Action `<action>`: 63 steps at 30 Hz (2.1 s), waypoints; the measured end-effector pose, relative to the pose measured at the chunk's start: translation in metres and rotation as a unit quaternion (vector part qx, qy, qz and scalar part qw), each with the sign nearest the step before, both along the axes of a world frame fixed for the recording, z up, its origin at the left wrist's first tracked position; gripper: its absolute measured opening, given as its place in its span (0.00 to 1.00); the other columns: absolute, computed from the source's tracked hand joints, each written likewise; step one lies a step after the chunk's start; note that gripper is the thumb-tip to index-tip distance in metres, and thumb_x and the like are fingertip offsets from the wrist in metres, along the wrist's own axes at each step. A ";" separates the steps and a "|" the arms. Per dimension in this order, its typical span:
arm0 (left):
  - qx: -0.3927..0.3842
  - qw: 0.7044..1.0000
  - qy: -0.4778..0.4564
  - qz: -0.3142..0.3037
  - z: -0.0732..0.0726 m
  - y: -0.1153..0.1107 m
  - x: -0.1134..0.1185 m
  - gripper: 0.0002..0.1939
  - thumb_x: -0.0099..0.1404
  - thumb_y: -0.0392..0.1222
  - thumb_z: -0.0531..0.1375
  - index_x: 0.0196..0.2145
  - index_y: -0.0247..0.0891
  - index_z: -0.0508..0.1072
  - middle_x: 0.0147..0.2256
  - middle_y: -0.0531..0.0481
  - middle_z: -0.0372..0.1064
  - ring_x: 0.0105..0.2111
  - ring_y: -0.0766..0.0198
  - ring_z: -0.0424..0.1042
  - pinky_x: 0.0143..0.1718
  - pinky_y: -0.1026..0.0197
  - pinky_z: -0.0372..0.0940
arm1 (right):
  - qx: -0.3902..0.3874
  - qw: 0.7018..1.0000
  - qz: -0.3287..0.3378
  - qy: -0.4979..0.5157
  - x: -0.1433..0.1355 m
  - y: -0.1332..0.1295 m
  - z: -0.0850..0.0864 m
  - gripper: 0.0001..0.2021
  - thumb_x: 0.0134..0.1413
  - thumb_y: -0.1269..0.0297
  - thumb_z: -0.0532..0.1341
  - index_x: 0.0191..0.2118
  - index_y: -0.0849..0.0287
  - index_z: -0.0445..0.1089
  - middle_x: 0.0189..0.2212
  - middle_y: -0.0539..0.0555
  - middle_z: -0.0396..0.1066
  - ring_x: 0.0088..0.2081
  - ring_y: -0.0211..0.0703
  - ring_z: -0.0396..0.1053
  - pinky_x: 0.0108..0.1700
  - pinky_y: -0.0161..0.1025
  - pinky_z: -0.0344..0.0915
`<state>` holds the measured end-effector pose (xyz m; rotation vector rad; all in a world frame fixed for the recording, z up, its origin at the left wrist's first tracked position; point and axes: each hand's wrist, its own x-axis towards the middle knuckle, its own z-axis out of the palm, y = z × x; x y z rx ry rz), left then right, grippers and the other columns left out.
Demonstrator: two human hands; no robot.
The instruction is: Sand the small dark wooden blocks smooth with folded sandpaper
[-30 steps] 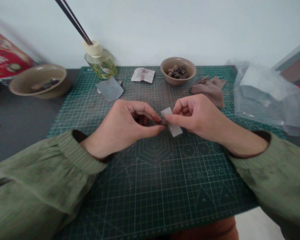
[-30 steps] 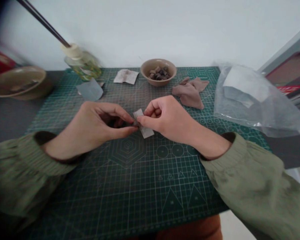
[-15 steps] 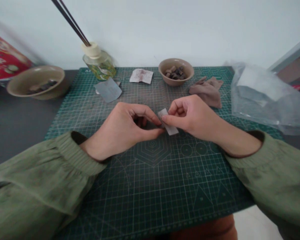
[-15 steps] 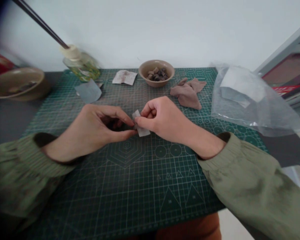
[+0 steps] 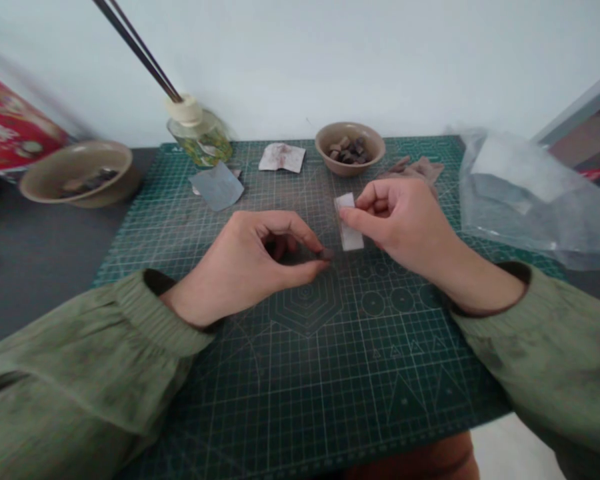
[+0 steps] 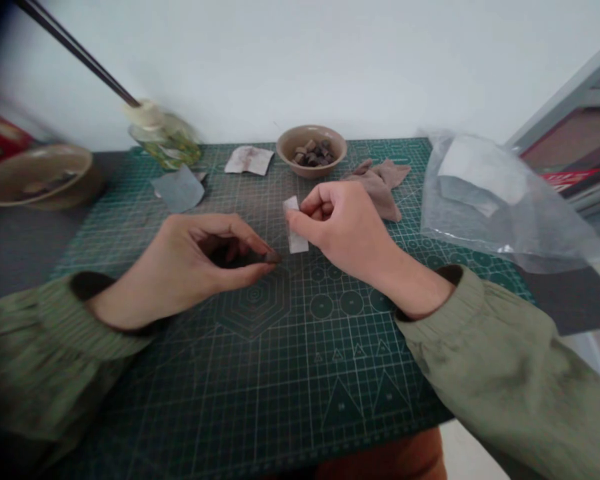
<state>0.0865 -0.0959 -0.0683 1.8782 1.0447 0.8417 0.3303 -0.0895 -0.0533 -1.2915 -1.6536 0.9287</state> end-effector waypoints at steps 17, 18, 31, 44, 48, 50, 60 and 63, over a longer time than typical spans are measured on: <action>0.319 0.911 0.233 -0.121 0.013 -0.004 -0.009 0.15 0.80 0.40 0.61 0.56 0.42 0.86 0.46 0.41 0.82 0.46 0.49 0.80 0.46 0.49 0.74 | 0.011 0.999 -0.031 -0.019 0.006 0.004 0.003 0.27 0.57 0.39 0.79 0.28 0.54 0.71 0.21 0.50 0.69 0.23 0.38 0.61 0.24 0.40 0.50; 0.306 0.917 0.227 -0.116 0.013 -0.005 -0.009 0.14 0.80 0.40 0.61 0.55 0.43 0.87 0.46 0.42 0.82 0.46 0.50 0.81 0.46 0.49 0.74 | 0.009 0.999 -0.032 -0.017 0.006 0.004 0.003 0.27 0.57 0.39 0.79 0.28 0.54 0.71 0.21 0.50 0.69 0.23 0.38 0.61 0.24 0.41 0.51; -0.095 0.978 -0.185 -0.008 0.011 -0.007 -0.001 0.09 0.68 0.38 0.77 0.45 0.44 0.87 0.46 0.47 0.90 0.49 0.50 0.90 0.56 0.52 0.85 | -0.008 0.999 -0.020 0.040 0.005 0.003 0.003 0.26 0.55 0.42 0.81 0.27 0.56 0.70 0.17 0.46 0.67 0.20 0.35 0.59 0.21 0.38 0.47; -0.023 0.990 -0.136 -0.040 0.012 -0.005 -0.003 0.06 0.70 0.37 0.75 0.44 0.40 0.86 0.45 0.44 0.89 0.45 0.55 0.89 0.49 0.57 0.84 | -0.006 0.997 -0.010 0.070 0.004 0.002 0.003 0.25 0.53 0.45 0.82 0.27 0.57 0.71 0.17 0.45 0.66 0.19 0.34 0.59 0.21 0.37 0.49; 0.081 0.995 0.060 -0.029 0.001 0.003 -0.008 0.07 0.69 0.42 0.75 0.45 0.44 0.89 0.44 0.45 0.86 0.43 0.55 0.83 0.47 0.53 0.78 | -0.061 0.996 0.028 0.064 0.004 -0.001 0.002 0.24 0.56 0.46 0.81 0.28 0.57 0.72 0.14 0.43 0.64 0.16 0.33 0.57 0.18 0.36 0.46; 0.114 0.988 0.097 -0.046 -0.002 0.006 -0.009 0.07 0.69 0.41 0.75 0.44 0.44 0.89 0.43 0.47 0.85 0.45 0.54 0.82 0.50 0.51 0.76 | -0.099 0.992 0.057 0.047 0.003 -0.002 0.001 0.24 0.56 0.46 0.81 0.28 0.58 0.73 0.13 0.44 0.65 0.14 0.32 0.56 0.18 0.36 0.44; 0.172 0.970 0.111 -0.129 0.008 0.004 -0.008 0.06 0.72 0.39 0.74 0.46 0.44 0.87 0.46 0.48 0.84 0.49 0.54 0.80 0.55 0.50 0.73 | -0.099 0.993 0.059 0.013 0.004 -0.002 0.000 0.25 0.57 0.43 0.80 0.29 0.58 0.74 0.14 0.45 0.68 0.13 0.32 0.57 0.17 0.36 0.44; 0.188 0.964 0.129 -0.139 0.008 0.004 -0.009 0.09 0.78 0.40 0.69 0.53 0.47 0.87 0.49 0.48 0.83 0.51 0.54 0.79 0.56 0.51 0.73 | -0.088 0.994 0.057 0.018 0.005 -0.002 -0.001 0.25 0.57 0.43 0.80 0.30 0.58 0.74 0.15 0.45 0.68 0.13 0.32 0.57 0.17 0.36 0.44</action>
